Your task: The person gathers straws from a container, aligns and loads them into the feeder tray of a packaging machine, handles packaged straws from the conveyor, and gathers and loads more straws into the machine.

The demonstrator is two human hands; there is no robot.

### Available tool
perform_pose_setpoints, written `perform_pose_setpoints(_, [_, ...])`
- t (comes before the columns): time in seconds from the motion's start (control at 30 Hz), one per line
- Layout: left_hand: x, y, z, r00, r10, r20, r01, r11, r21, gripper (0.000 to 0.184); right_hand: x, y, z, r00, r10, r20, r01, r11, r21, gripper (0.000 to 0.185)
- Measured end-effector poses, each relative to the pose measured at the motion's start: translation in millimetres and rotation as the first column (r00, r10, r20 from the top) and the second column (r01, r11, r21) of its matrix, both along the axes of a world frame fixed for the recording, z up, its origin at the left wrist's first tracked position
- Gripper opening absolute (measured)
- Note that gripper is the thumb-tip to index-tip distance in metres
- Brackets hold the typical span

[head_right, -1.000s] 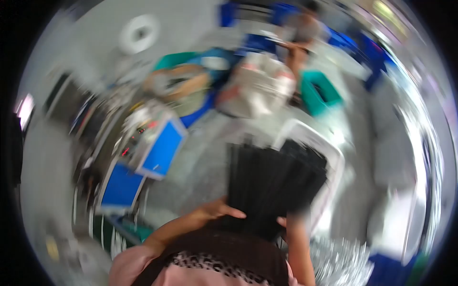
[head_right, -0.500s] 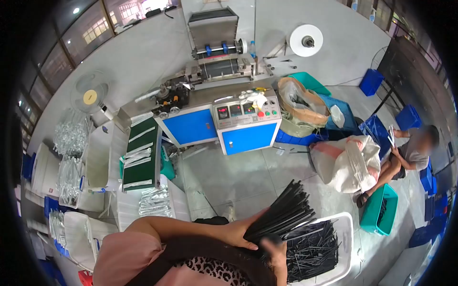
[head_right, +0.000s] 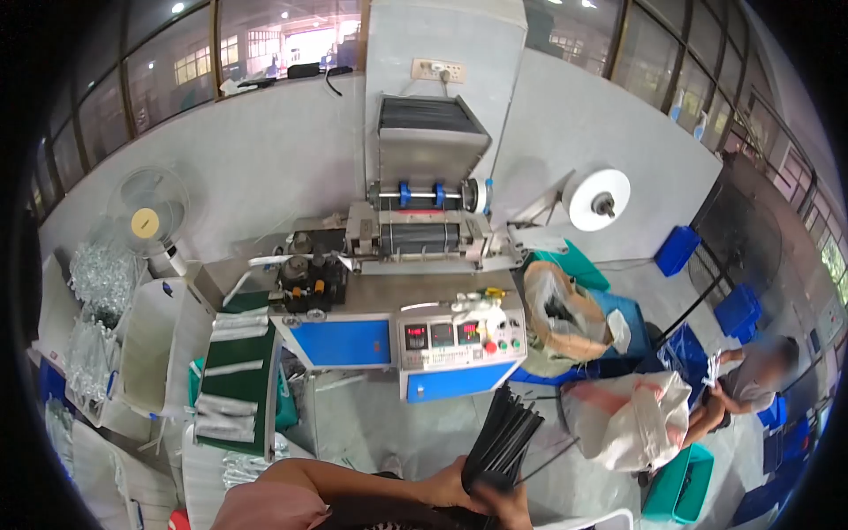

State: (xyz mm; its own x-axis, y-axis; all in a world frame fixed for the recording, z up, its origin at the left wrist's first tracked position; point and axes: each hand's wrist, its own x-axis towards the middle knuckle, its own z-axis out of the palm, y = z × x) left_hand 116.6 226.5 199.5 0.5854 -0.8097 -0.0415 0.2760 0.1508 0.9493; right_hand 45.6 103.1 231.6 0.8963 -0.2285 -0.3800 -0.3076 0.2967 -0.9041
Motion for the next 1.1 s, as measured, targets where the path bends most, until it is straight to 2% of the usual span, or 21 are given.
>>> perform_pose_setpoints(0.13, [67.8, 6.2, -11.7, 0.991, 0.084, -0.108, -0.094, 0.991, -0.09, 0.069, 90.5, -3.0, -5.7, 0.996, 0.086, -0.029, -0.087, 0.995, -0.043, 0.053])
perform_pose_setpoints(0.2, [96.6, 8.1, -3.9, 0.962, 0.218, -0.166, -0.229, 0.972, -0.055, 0.062, 139.0, -9.1, -5.1, 0.968, 0.24, -0.076, -0.249, 0.958, -0.144, 0.065])
perform_pose_setpoints(0.23, [111.5, 8.5, 2.1, 0.935, 0.295, -0.196, -0.314, 0.947, -0.074, 0.054, 166.3, -6.3, 7.1, 0.95, 0.311, -0.013, -0.309, 0.938, -0.157, 0.065])
perform_pose_setpoints(0.27, [124.2, 7.9, 9.5, 0.9, 0.396, -0.179, -0.399, 0.917, 0.021, 0.048, 193.6, -4.2, 25.2, 0.904, 0.427, 0.022, -0.42, 0.895, -0.151, 0.063])
perform_pose_setpoints(0.33, [160.2, 0.1, 4.5, 0.848, 0.487, -0.208, -0.487, 0.872, 0.053, 0.047, 246.1, -6.7, 37.7, 0.843, 0.537, -0.034, -0.525, 0.808, -0.268, 0.066])
perform_pose_setpoints(0.37, [176.5, -4.3, 12.6, 0.813, 0.515, -0.272, -0.558, 0.823, -0.108, 0.046, 270.6, 1.2, 70.3, 0.788, 0.603, -0.125, -0.606, 0.721, -0.336, 0.071])
perform_pose_setpoints(0.4, [191.5, 3.9, 43.2, 0.813, 0.526, -0.249, -0.557, 0.828, -0.066, 0.046, 298.5, -5.8, 69.2, 0.754, 0.641, -0.144, -0.635, 0.654, -0.412, 0.078])
perform_pose_setpoints(0.43, [203.2, 11.6, 82.3, 0.764, 0.573, -0.297, -0.592, 0.806, 0.034, 0.045, 312.8, 9.6, 115.4, 0.729, 0.662, -0.173, -0.662, 0.618, -0.425, 0.085])
perform_pose_setpoints(0.47, [217.5, 12.8, 109.7, 0.706, 0.623, -0.335, -0.62, 0.774, 0.132, 0.044, 357.7, -12.3, 84.8, 0.627, 0.773, -0.097, -0.701, 0.506, -0.503, 0.089])
perform_pose_setpoints(0.5, [242.1, 4.9, 105.6, 0.734, 0.578, -0.356, -0.65, 0.75, -0.124, 0.043, 368.7, 2.1, 133.9, 0.631, 0.761, -0.151, -0.653, 0.416, -0.633, 0.091])
perform_pose_setpoints(0.53, [266.7, -3.8, 100.9, 0.764, 0.534, -0.363, -0.644, 0.67, -0.37, 0.042, 399.2, -0.6, 143.5, 0.577, 0.809, -0.115, -0.663, 0.382, -0.644, 0.09])
perform_pose_setpoints(0.57, [285.1, -4.3, 122.7, 0.756, 0.559, -0.34, -0.654, 0.658, -0.373, 0.04, 417.3, 8.0, 180.6, 0.48, 0.869, -0.12, -0.723, 0.314, -0.616, 0.089])
perform_pose_setpoints(0.67, [352.5, -14.0, 177.4, 0.711, 0.658, -0.248, -0.672, 0.534, -0.513, 0.036, 488.2, 11.7, 243.6, 0.42, 0.898, -0.132, -0.617, 0.175, -0.767, 0.081])
perform_pose_setpoints(0.7, [377.1, -22.3, 187.4, 0.614, 0.775, -0.151, -0.677, 0.418, -0.606, 0.035, 506.0, 17.4, 264.9, 0.25, 0.968, -0.03, -0.649, 0.145, -0.747, 0.081])
perform_pose_setpoints(0.77, [423.2, -25.7, 218.0, 0.598, 0.753, -0.273, -0.737, 0.385, -0.555, 0.033, 558.2, 17.1, 293.1, 0.253, 0.96, -0.117, -0.585, 0.056, -0.809, 0.08])
perform_pose_setpoints(0.8, [446.2, -30.9, 231.4, 0.51, 0.772, -0.38, -0.823, 0.31, -0.476, 0.033, 580.7, 19.7, 306.4, 0.217, 0.967, -0.131, -0.593, 0.024, -0.805, 0.08])
perform_pose_setpoints(0.9, [509.9, -39.8, 250.9, 0.423, 0.818, -0.39, -0.817, 0.159, -0.554, 0.032, 647.8, 28.1, 323.2, 0.101, 0.977, -0.189, -0.618, -0.088, -0.782, 0.085])
perform_pose_setpoints(0.97, [556.0, -41.3, 244.1, 0.238, 0.866, -0.44, -0.911, 0.042, -0.41, 0.037, 673.6, 33.8, 321.5, 0.093, 0.972, -0.214, -0.593, -0.118, -0.796, 0.086])
perform_pose_setpoints(1.03, [596.4, -40.4, 229.7, 0.161, 0.881, -0.445, -0.945, 0.009, -0.326, 0.042, 714.8, 44.8, 302.2, 0.056, 0.969, -0.242, -0.55, -0.173, -0.817, 0.086])
perform_pose_setpoints(1.07, [613.3, -39.7, 220.8, 0.107, 0.887, -0.448, -0.972, -0.002, -0.234, 0.047, 740.4, 44.0, 288.9, 0.019, 0.958, -0.287, -0.52, -0.236, -0.821, 0.085])
perform_pose_setpoints(1.1, [602.6, -43.2, 238.8, -0.015, 0.877, -0.479, -0.999, -0.036, -0.034, 0.058, 749.7, 45.3, 281.4, -0.005, 0.962, -0.274, -0.557, -0.23, -0.798, 0.089])
